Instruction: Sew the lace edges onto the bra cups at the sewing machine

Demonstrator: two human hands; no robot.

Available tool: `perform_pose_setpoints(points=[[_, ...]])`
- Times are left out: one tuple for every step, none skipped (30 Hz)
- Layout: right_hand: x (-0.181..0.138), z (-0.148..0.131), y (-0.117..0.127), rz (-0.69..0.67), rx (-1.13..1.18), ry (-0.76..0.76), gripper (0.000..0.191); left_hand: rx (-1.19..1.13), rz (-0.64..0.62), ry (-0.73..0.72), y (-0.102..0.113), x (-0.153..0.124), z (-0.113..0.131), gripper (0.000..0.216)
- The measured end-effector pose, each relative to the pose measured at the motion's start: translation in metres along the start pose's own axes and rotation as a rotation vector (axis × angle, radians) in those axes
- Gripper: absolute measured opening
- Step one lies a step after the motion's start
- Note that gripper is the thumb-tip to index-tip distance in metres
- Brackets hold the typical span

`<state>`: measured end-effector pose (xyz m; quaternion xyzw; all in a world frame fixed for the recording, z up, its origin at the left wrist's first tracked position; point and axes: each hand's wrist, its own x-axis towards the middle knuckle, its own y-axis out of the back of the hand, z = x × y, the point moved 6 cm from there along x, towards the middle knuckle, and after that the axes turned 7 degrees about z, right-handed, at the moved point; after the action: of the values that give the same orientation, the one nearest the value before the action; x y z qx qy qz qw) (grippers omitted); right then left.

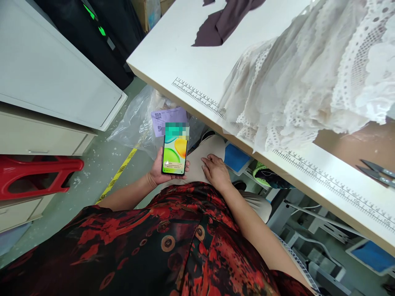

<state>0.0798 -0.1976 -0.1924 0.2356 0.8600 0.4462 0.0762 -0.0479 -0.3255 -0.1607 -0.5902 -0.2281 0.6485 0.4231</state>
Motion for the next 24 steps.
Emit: perform_pose_setpoints(points=[[-0.001,0.001,0.0,0.004,-0.012,-0.003,0.042,0.003,-0.004,-0.001,0.0,0.0,0.0,0.097],[-0.001,0.001,0.001,0.005,-0.027,-0.005,0.043,0.006,-0.009,-0.002,0.0,0.0,-0.001,0.097],[-0.002,0.001,0.001,0.001,-0.047,-0.005,0.044,0.009,-0.013,-0.003,0.0,0.0,-0.001,0.097],[-0.003,0.001,0.002,-0.006,-0.07,-0.003,0.044,0.012,-0.016,-0.004,0.001,0.001,-0.001,0.097],[-0.004,0.0,0.003,-0.016,-0.095,0.004,0.044,0.015,-0.019,-0.008,0.001,0.001,-0.001,0.097],[-0.005,-0.002,0.004,-0.027,-0.118,0.016,0.044,0.017,-0.022,-0.013,0.002,0.001,-0.001,0.097],[-0.006,-0.004,0.005,-0.038,-0.134,0.03,0.043,0.019,-0.025,-0.018,0.002,0.001,-0.001,0.097],[-0.007,-0.006,0.006,-0.051,-0.139,0.044,0.042,0.021,-0.027,-0.023,0.002,0.001,-0.001,0.097],[-0.009,-0.008,0.007,-0.069,-0.133,0.057,0.041,0.021,-0.03,-0.028,0.002,0.001,0.0,0.097],[-0.01,-0.011,0.008,-0.093,-0.119,0.067,0.04,0.02,-0.031,-0.032,0.002,0.001,0.0,0.097],[-0.012,-0.013,0.009,-0.119,-0.097,0.07,0.039,0.017,-0.03,-0.034,0.002,0.001,0.0,0.098],[-0.014,-0.015,0.011,-0.145,-0.067,0.065,0.038,0.014,-0.026,-0.036,0.002,0.001,0.0,0.098],[-0.015,-0.017,0.012,-0.175,-0.026,0.056,0.037,0.011,-0.018,-0.037,0.002,0.001,0.0,0.098],[-0.016,-0.019,0.014,-0.207,0.02,0.048,0.036,0.007,-0.007,-0.037,0.002,0.001,0.0,0.098],[-0.016,-0.022,0.017,-0.236,0.065,0.044,0.035,0.003,0.006,-0.037,0.003,0.001,0.0,0.097],[-0.016,-0.025,0.021,-0.257,0.102,0.044,0.035,0.002,0.017,-0.036,0.003,0.0,0.0,0.097],[-0.015,-0.029,0.026,-0.268,0.123,0.046,0.034,0.001,0.025,-0.036,0.003,0.0,0.0,0.096],[-0.012,-0.034,0.033,-0.263,0.128,0.05,0.035,0.001,0.028,-0.038,0.003,0.0,0.0,0.096],[-0.009,-0.04,0.039,-0.242,0.117,0.056,0.036,0.004,0.027,-0.04,0.003,-0.001,0.0,0.095],[-0.005,-0.047,0.047,-0.21,0.096,0.069,0.037,0.006,0.024,-0.041,0.004,-0.001,0.0,0.095],[-0.002,-0.056,0.053,-0.179,0.072,0.094,0.038,0.008,0.023,-0.039,0.004,-0.001,0.0,0.095],[0.002,-0.065,0.058,-0.155,0.042,0.135,0.04,0.008,0.027,-0.033,0.005,-0.001,-0.001,0.095],[0.005,-0.076,0.062,-0.14,0.006,0.19,0.042,0.003,0.042,-0.03,0.006,-0.001,-0.002,0.094],[0.008,-0.087,0.064,-0.133,-0.039,0.25,0.044,-0.007,0.064,-0.032,0.008,-0.001,-0.003,0.092]])
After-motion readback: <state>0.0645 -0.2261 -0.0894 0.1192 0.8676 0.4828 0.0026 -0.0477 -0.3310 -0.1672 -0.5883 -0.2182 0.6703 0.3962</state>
